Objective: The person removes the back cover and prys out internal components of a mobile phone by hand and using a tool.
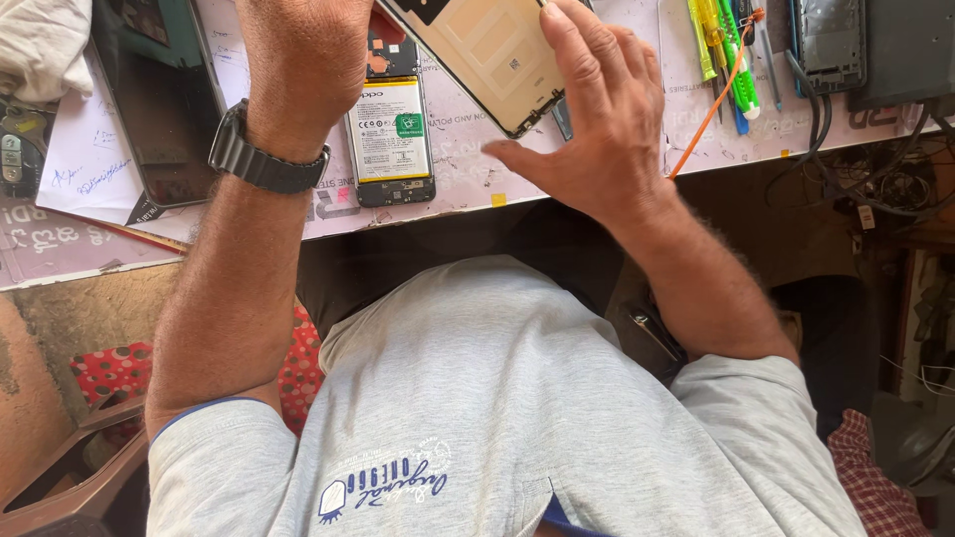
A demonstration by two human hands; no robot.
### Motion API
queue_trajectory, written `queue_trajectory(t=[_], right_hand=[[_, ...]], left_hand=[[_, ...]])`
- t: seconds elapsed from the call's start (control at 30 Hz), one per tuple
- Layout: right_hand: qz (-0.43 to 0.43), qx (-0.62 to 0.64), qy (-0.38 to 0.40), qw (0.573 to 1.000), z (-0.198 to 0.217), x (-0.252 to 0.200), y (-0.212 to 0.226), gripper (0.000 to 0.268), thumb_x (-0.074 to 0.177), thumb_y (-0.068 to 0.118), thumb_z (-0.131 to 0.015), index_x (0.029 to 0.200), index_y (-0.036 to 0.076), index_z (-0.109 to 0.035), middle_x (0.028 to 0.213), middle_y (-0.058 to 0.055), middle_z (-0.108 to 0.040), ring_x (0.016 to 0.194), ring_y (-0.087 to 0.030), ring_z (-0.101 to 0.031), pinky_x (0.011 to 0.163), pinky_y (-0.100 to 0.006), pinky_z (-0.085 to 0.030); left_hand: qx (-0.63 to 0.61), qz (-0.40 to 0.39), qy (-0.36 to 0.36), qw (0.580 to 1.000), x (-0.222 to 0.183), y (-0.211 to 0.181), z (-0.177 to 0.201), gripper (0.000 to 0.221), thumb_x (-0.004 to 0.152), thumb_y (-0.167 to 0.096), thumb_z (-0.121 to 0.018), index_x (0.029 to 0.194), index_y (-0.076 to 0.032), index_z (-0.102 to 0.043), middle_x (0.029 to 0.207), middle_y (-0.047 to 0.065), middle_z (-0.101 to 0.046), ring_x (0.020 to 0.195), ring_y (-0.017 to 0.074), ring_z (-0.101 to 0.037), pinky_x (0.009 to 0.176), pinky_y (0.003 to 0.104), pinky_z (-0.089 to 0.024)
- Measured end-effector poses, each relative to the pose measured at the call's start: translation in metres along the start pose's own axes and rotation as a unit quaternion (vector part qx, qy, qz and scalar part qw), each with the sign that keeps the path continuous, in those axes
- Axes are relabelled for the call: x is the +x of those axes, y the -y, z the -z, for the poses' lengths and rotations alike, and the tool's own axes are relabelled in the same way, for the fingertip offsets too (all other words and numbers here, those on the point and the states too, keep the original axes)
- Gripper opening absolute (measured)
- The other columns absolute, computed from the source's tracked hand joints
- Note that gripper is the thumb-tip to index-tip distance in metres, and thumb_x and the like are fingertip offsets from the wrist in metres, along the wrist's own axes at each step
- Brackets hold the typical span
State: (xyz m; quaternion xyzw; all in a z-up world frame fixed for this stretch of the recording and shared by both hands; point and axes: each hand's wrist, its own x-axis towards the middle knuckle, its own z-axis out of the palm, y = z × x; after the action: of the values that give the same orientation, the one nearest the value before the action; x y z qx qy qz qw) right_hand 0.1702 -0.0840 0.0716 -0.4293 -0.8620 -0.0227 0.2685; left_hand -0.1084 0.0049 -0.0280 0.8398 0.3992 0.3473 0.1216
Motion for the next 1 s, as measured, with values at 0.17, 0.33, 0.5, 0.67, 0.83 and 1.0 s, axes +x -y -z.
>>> queue_trajectory(t=[0.17, 0.33, 0.5, 0.67, 0.83, 1.0], right_hand=[[-0.024, 0.073, -0.006, 0.997, -0.006, -0.003, 0.0, 0.067, 0.094, 0.01, -0.08, 0.15, 0.0, -0.045, 0.15, -0.024, -0.051, 0.13, -0.036, -0.059, 0.111, -0.045, -0.05], [-0.306, 0.622, -0.016, 0.721, -0.021, -0.016, 0.001, 0.033, 0.11, 0.009, -0.056, 0.138, -0.008, -0.062, 0.125, -0.022, -0.07, 0.114, -0.028, -0.067, 0.106, -0.039, -0.053], [-0.353, 0.754, -0.03, 0.554, -0.026, -0.013, 0.0, 0.031, 0.104, 0.007, -0.061, 0.132, -0.006, -0.061, 0.121, -0.017, -0.07, 0.11, -0.026, -0.07, 0.098, -0.045, -0.059], [-0.359, 0.743, -0.002, 0.565, -0.03, -0.013, -0.003, 0.034, 0.103, 0.002, -0.059, 0.136, -0.004, -0.054, 0.121, -0.016, -0.069, 0.108, -0.025, -0.071, 0.095, -0.044, -0.06], [-0.385, 0.758, -0.009, 0.526, -0.031, -0.013, -0.002, 0.039, 0.102, 0.002, -0.053, 0.14, -0.006, -0.052, 0.12, -0.018, -0.069, 0.106, -0.027, -0.072, 0.095, -0.047, -0.062], [-0.413, 0.757, -0.01, 0.506, -0.031, -0.011, -0.002, 0.04, 0.101, 0.003, -0.048, 0.14, -0.006, -0.051, 0.118, -0.019, -0.069, 0.103, -0.028, -0.073, 0.092, -0.047, -0.062]], left_hand=[[-0.071, 0.058, -0.076, 0.993, 0.022, -0.04, 0.028, 0.014, 0.098, -0.008, -0.071, 0.11, -0.008, -0.075, 0.094, 0.006, -0.074, 0.086, 0.0202, -0.072, 0.071, 0.037, -0.061], [-0.541, 0.16, -0.084, 0.822, 0.04, -0.063, 0.023, 0.009, 0.116, -0.008, -0.066, 0.115, -0.001, -0.071, 0.103, 0.009, -0.073, 0.101, 0.0164, -0.072, 0.095, 0.033, -0.064], [-0.603, 0.145, -0.111, 0.776, 0.045, -0.059, 0.014, 0.015, 0.106, 0.0, -0.066, 0.12, 0.001, -0.059, 0.111, 0.013, -0.074, 0.099, 0.0199, -0.078, 0.09, 0.037, -0.067], [-0.561, 0.135, -0.122, 0.807, 0.042, -0.049, 0.012, 0.015, 0.107, 0.003, -0.066, 0.12, 0.001, -0.058, 0.11, 0.017, -0.076, 0.095, 0.0224, -0.08, 0.084, 0.037, -0.071], [-0.581, 0.157, -0.113, 0.791, 0.042, -0.044, 0.013, 0.016, 0.106, 0.002, -0.062, 0.121, 0.001, -0.057, 0.11, 0.019, -0.078, 0.092, 0.0241, -0.081, 0.082, 0.036, -0.072], [-0.579, 0.181, -0.122, 0.786, 0.044, -0.042, 0.01, 0.017, 0.106, -0.001, -0.061, 0.121, 0.0, -0.054, 0.111, 0.019, -0.078, 0.088, 0.0224, -0.081, 0.077, 0.035, -0.072]])
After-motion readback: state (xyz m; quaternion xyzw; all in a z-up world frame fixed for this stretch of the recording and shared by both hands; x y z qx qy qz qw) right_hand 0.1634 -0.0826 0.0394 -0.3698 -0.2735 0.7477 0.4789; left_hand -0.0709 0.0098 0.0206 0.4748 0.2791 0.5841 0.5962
